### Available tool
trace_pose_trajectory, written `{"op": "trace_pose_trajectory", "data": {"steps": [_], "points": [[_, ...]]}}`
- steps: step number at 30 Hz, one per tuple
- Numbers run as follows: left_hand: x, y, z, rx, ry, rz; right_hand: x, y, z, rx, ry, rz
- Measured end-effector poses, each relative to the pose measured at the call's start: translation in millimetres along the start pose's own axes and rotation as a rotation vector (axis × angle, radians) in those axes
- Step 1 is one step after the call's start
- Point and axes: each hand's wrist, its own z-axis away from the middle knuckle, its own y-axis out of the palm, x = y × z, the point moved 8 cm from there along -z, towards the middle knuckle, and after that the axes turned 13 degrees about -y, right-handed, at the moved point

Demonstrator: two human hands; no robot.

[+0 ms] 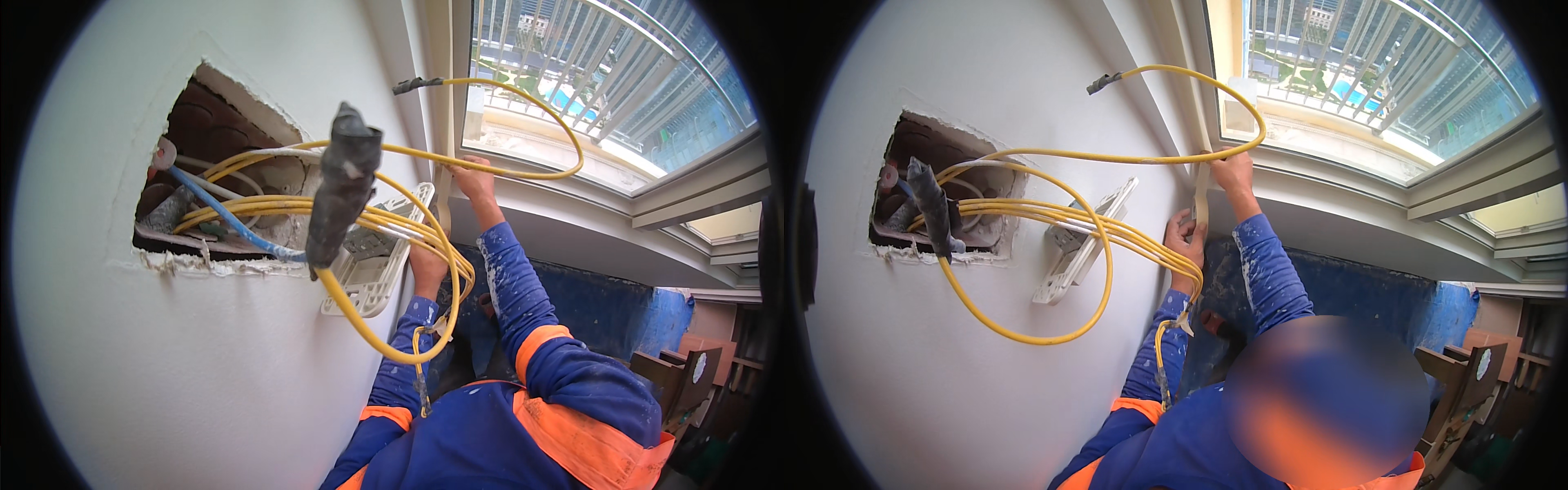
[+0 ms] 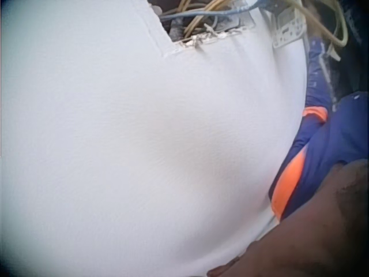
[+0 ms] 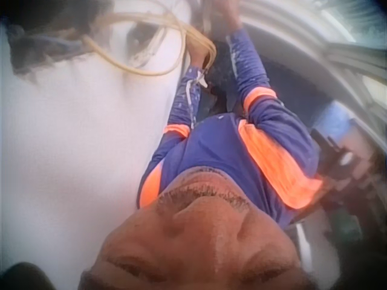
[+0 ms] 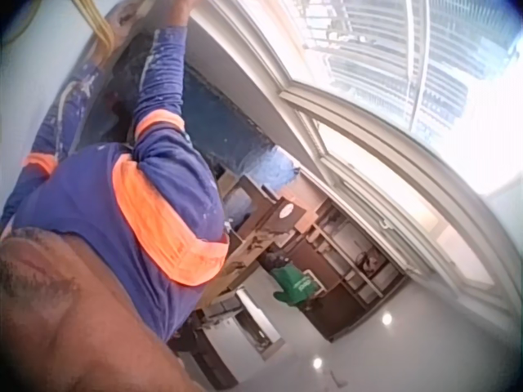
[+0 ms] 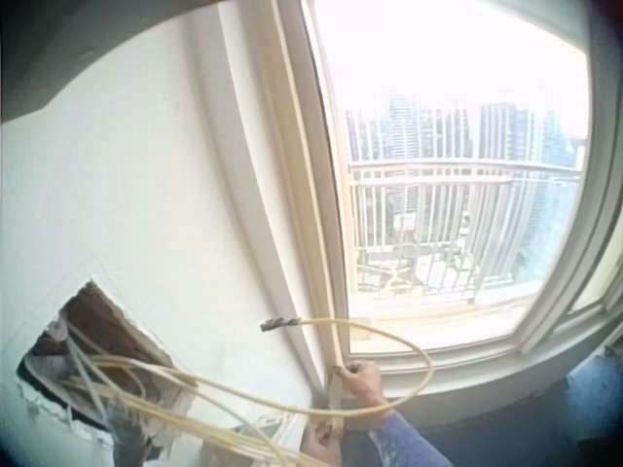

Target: The person installs a white plastic cable trunking along the top frame of a window. They use a roll of white tape to secure the trunking to the wall and window frame, smoothing it down with their hands. The person also handles yellow electrical cables, organizing them into the trunking.

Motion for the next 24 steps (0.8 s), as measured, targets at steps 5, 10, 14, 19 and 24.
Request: {"op": "trace_pose_trajectory", "data": {"steps": [5,10,14,19,24], "points": [[1,-3,2,0.008,-0.017,0.002,4,1,2,-0.006,-0.026,0.056],[-12,-2,6,0.010,-0.015,0.019,13,0,6,-0.013,0.017,0.018],[-2,3,0,0.025,-0.043,0.012,26,-9,9,-0.064,-0.001,-0.017],[16,1,0,-0.008,-0.043,0.020,26,-4,10,-0.008,0.013,0.016],[12,5,0,0.028,-0.001,0.030,13,-2,5,-0.017,0.016,0.025]]}}
